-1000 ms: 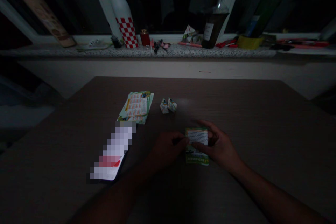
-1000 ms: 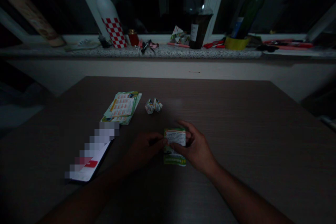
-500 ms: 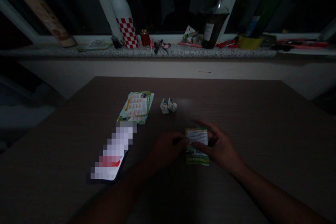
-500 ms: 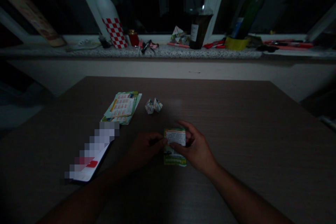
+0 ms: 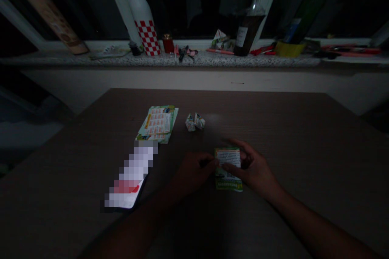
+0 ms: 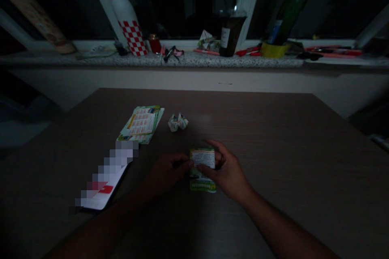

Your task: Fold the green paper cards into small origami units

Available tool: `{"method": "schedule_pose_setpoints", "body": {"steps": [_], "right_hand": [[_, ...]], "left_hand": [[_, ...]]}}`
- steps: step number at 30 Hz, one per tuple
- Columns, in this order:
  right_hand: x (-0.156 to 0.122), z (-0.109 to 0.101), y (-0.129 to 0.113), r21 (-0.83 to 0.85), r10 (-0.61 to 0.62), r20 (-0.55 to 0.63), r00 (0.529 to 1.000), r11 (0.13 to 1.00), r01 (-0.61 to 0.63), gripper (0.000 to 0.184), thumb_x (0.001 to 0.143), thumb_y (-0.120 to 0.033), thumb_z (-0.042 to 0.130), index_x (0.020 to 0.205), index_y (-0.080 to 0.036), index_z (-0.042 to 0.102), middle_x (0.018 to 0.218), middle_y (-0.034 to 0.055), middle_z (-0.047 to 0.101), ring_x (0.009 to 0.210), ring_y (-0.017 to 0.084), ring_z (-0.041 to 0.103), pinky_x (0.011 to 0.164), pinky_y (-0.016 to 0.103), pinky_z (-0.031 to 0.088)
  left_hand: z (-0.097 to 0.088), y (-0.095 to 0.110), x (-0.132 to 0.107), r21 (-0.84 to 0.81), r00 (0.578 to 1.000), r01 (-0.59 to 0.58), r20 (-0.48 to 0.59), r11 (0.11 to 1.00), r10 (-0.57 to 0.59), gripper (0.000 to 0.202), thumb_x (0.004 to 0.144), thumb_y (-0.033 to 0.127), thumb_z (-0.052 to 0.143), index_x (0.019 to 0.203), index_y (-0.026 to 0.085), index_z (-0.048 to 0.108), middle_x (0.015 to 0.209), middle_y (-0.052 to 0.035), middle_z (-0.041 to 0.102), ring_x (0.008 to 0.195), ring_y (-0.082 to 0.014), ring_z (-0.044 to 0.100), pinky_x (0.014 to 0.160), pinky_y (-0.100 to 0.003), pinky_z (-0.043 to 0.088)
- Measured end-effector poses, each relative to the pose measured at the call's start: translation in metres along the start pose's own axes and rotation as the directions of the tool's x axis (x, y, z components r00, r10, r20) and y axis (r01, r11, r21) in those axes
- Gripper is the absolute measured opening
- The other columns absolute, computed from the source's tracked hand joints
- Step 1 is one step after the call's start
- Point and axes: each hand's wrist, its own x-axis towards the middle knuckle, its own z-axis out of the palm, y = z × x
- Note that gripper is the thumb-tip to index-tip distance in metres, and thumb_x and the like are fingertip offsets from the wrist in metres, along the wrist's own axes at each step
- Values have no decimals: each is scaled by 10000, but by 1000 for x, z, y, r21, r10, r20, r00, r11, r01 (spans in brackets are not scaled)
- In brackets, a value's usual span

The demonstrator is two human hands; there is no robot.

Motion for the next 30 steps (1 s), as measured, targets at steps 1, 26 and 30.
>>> {"method": "schedule_pose_setpoints", "body": {"steps": [1,26,30], "right_hand": [[0,0,0,-7,-2,-1,1000,1000,2,658,676,-218,761,1254,-214,447,867,26,748,722,170,704,670,293,565],[7,-15,-10,19,164,-64,984,986,-163,772,570,-233,835,1254,-167,481,633,-12,731,600,169,676,634,289,524],[7,-15,-8,-13,171,-83,982,985,-173,686,565,-269,836,1166,-160,523,553,-24,702,461,139,619,513,250,486]], "left_hand": [[0,0,0,-1,1000,0,3,1000,0,309,868,375,500,856,134,694,729,-13,655,661,-131,560,587,-214,393],[-8,2,2,121,996,40,-82,992,-30,300,866,383,489,835,161,689,783,-26,706,707,-170,633,616,-253,421],[-11,1,3,180,994,65,-101,982,-48,316,864,395,480,849,161,692,798,-37,711,716,-179,641,614,-261,417]]}}
